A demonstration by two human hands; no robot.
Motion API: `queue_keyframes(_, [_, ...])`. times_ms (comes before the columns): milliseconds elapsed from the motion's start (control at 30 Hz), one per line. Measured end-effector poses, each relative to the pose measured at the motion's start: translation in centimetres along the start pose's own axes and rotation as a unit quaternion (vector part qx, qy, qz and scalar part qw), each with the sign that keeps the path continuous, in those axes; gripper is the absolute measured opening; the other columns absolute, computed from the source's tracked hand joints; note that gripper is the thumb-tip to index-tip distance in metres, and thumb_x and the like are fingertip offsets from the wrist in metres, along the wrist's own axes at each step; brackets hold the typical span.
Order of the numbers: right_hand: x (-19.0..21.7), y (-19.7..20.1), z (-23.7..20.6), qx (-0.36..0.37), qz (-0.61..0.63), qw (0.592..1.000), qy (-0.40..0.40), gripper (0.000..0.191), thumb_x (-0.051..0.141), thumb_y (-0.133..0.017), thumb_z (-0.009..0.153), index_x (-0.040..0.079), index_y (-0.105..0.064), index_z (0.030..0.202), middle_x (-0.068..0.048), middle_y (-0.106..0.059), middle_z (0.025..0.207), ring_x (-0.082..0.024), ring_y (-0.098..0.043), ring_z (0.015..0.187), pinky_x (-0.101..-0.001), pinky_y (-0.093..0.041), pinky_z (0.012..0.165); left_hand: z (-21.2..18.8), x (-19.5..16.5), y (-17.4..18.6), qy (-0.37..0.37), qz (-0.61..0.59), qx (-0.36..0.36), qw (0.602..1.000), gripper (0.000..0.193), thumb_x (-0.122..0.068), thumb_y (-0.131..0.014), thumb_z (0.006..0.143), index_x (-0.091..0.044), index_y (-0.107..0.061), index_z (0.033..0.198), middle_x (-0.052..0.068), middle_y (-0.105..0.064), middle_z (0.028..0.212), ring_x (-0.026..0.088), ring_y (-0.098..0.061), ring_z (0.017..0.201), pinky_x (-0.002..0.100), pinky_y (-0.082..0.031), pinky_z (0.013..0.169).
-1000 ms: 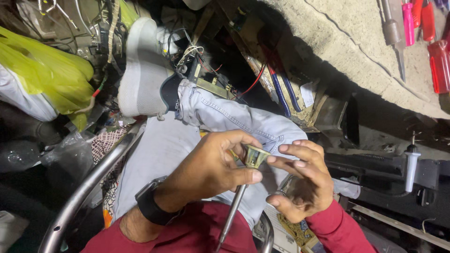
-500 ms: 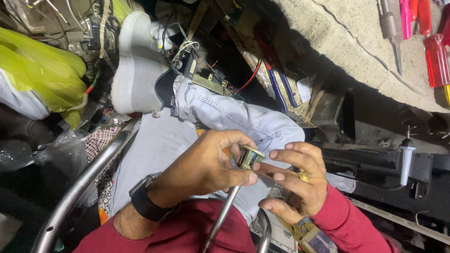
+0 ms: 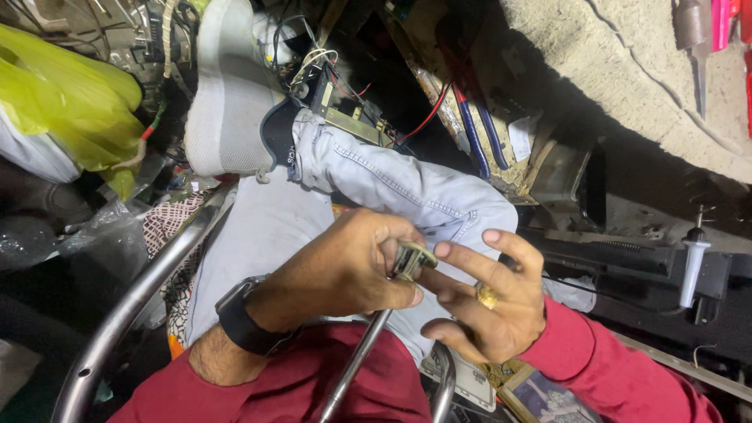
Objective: The person sits in a chair and works on a small brass and metal component resting on their lap. They hold the part on a long metal rod, press and twist a rubber or brass fitting into it by hand, tap and seat the fitting, then reach to the workbench for small parts and continue fitting the assembly by hand.
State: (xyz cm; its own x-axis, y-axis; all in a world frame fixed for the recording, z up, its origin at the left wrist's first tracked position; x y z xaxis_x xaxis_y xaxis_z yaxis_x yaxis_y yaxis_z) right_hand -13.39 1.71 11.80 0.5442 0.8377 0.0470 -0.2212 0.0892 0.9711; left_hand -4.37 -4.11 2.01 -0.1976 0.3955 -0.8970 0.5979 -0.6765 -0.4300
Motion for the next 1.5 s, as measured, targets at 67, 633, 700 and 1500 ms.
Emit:
queue_keyframes(67, [1.2, -0.3, -0.3, -0.025, -0.065, 0.997, 0.030, 0.032, 0.033, -0.078, 0.097, 0.010, -0.056, 0.099, -0.005, -0.077, 0.110, -0.027, -0.064, 0.127, -0.0543, -0.029, 0.110, -0.1, 0.2, 0.3, -0.005, 0.015, -0.008, 1.000, 0.030, -0.001, -0.076, 0.072, 0.006, -0.069, 0.100, -0.001, -0.065, 0.066, 0.002, -0.056, 0.056, 0.020, -0.041, 0.045])
queue_keyframes(633, [-4.0, 0.5, -7.2, -0.360, 0.326, 0.797, -0.358, 0.034, 0.017, -0.065, 0.102, 0.003, -0.049, 0.128, -0.013, -0.072, 0.116, -0.023, -0.067, 0.115, -0.0455, -0.043, 0.110, 0.3, 1.1, 0.9, -0.004, -0.016, -0.021, 1.000, 0.041, -0.009, -0.084, 0.079, 0.000, -0.070, 0.116, -0.001, -0.061, 0.079, 0.002, -0.058, 0.060, 0.018, -0.044, 0.047])
queue_keyframes(700, [-4.2, -3.5, -9.9, -0.377, 0.424, 0.691, -0.448, 0.030, 0.015, -0.066, 0.102, 0.001, -0.053, 0.126, -0.018, -0.071, 0.115, -0.024, -0.069, 0.107, -0.0399, -0.049, 0.103, 0.5, 1.7, 0.5, 0.018, -0.029, -0.019, 0.999, 0.044, -0.010, -0.083, 0.078, -0.002, -0.068, 0.119, 0.000, -0.064, 0.081, 0.003, -0.061, 0.060, 0.019, -0.048, 0.047])
queue_keyframes(1500, [3.9, -17.5, -12.5, -0.039, 0.661, 0.562, -0.497, 0.034, 0.027, -0.065, 0.098, -0.003, -0.076, 0.089, -0.010, -0.076, 0.071, -0.015, -0.066, 0.062, -0.0286, -0.052, 0.062, 0.7, 0.3, 3.1, -0.112, -0.124, -0.160, 0.973, 0.053, -0.003, -0.072, 0.089, 0.002, -0.055, 0.138, 0.018, -0.075, 0.115, 0.023, -0.078, 0.090, 0.028, -0.065, 0.075])
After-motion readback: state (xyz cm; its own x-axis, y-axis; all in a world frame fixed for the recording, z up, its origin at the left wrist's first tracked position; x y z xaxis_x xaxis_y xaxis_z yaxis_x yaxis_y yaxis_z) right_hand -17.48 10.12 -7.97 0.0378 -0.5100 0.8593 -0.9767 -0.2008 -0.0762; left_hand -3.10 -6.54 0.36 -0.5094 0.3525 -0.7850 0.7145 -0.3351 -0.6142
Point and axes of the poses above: each hand's wrist, its own z-axis towards the middle knuckle, its own y-axis out of the back of the hand, x = y × z, the point moved 9 cm from there along z, towards the middle knuckle
